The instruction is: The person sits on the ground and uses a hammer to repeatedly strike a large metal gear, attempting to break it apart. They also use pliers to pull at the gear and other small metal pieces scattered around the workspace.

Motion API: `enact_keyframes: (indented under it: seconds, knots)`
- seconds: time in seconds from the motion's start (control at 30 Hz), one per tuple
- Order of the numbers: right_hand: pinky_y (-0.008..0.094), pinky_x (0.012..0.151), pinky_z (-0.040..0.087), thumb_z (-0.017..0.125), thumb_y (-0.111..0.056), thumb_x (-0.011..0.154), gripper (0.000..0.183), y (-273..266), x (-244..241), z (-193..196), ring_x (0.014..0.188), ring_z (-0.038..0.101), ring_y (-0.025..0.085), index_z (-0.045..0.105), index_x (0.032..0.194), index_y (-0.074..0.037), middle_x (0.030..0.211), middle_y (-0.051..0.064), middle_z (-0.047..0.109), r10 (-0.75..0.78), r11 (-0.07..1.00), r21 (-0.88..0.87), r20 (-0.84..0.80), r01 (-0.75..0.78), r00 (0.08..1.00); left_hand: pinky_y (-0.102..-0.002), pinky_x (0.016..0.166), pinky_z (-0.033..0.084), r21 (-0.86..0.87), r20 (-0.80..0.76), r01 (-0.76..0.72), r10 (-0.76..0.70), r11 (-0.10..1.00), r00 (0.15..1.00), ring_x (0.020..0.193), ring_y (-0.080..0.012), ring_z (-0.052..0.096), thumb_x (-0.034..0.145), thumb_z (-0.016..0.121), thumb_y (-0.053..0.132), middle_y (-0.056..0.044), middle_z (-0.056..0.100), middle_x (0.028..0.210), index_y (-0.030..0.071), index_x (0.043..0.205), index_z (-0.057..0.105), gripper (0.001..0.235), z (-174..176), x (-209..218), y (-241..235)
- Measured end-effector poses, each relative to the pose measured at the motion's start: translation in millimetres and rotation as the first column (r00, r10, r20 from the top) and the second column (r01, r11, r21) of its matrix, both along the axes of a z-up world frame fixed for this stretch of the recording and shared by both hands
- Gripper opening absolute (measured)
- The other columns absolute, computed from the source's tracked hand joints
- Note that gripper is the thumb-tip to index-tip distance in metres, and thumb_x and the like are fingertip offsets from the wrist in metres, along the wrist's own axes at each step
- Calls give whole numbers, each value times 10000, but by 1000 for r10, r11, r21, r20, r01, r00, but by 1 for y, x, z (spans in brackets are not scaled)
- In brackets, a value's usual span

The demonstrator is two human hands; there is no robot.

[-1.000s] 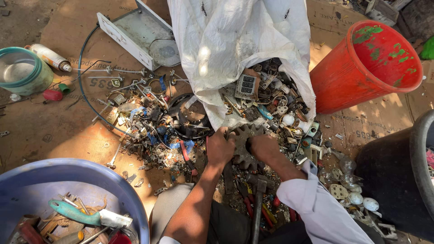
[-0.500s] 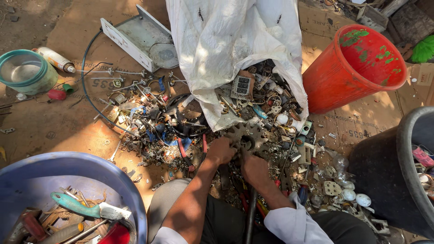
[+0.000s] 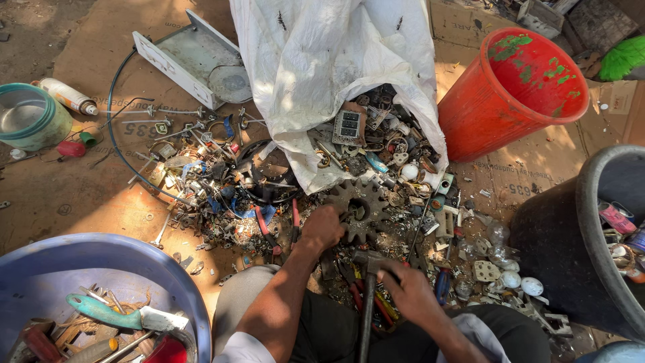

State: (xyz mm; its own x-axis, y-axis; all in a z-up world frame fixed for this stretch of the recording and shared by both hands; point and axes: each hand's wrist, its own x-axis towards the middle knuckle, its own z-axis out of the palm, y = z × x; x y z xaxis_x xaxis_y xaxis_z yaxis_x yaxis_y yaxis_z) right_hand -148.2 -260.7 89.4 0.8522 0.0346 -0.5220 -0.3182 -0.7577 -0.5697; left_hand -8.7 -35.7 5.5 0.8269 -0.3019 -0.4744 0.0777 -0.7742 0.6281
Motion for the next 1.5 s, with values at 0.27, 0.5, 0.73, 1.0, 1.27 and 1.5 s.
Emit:
enact_keyframes:
  seconds: [0.27,0.5,0.73,1.0,1.27,1.5]
  knots:
    - [446,828,557,606,-234,956,331,12,-17,-6,944,747,340,680,1228,-61,1024,175,765,69,990,105,200,-92,977,-413,989,550,-227,336,8,71,974,939,1039,-360,709,749,669,36,-229,690,1236,68,1200,767,463,-22,-4,1]
    - [499,826,517,626,-293,964,300,23,-6,-6,933,687,399,680,1141,-57,929,203,713,214,976,-51,86,-210,973,-310,917,548,-593,-199,-452,422,667,884,1005,-199,719,972,623,196,-118,764,1139,47,1279,717,354,0,6,14]
    - [497,852,525,630,-290,952,296,23,-8,-2,983,685,399,703,1123,-61,1027,176,734,252,965,33,141,-259,957,-347,847,544,-833,-227,-315,237,455,945,940,-160,665,1036,538,291,-72,751,1059,105,1359,616,381,34,-6,16]
    - [481,873,536,613,-295,948,341,30,-2,13,1011,700,375,695,1194,-72,1112,159,724,253,963,82,69,-259,965,-401,1041,508,-644,97,-27,116,764,988,1194,-230,670,1005,586,363,-58,749,1257,152,1236,746,352,39,-2,-8]
    - [488,923,529,612,-302,962,388,30,1,11,1061,690,382,670,1257,-57,1185,177,717,292,952,82,52,-296,955,-421,1097,479,-641,128,2,104,768,986,1240,-252,661,1014,593,399,-74,744,1268,157,1247,730,363,37,-2,-3]
    - [477,921,536,620,-308,954,388,31,0,11,1060,696,374,669,1255,-69,1179,167,720,280,957,67,21,-281,960,-405,1032,513,-608,113,5,80,794,990,1156,-246,684,994,609,325,-95,747,1218,133,1271,714,352,43,-2,-3]
